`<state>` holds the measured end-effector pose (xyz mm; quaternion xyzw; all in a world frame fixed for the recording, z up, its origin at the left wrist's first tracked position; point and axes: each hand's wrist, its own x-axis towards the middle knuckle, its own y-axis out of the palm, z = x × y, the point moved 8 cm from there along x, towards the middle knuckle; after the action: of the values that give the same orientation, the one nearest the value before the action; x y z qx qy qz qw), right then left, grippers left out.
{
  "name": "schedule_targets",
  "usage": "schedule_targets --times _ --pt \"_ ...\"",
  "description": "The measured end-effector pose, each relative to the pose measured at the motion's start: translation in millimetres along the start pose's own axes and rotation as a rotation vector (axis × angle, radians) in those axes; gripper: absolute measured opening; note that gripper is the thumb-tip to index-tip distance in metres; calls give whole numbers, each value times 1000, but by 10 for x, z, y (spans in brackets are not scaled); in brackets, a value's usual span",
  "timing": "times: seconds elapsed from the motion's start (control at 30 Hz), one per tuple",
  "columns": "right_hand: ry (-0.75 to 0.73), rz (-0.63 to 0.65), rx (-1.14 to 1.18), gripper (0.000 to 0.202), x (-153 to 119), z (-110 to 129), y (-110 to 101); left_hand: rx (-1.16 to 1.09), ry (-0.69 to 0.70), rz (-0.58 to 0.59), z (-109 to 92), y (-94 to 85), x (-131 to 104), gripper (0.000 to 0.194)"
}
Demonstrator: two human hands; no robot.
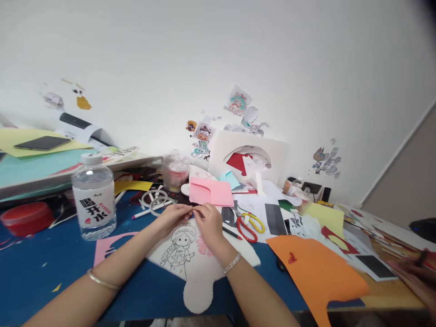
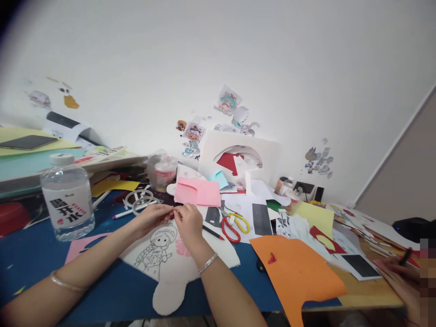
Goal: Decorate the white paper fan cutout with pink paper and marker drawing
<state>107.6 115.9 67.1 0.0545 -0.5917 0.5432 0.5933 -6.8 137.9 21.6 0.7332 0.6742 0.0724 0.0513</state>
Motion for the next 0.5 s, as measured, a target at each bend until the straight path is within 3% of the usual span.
schedule_targets --times 0.27,0.5 --pt "285 -25 248 8 8 -191 -2 135 71 35 -59 68 -23 42" --pt "280 26 237 10 17 -197 31 249 128 5 -83 58 -13 43"
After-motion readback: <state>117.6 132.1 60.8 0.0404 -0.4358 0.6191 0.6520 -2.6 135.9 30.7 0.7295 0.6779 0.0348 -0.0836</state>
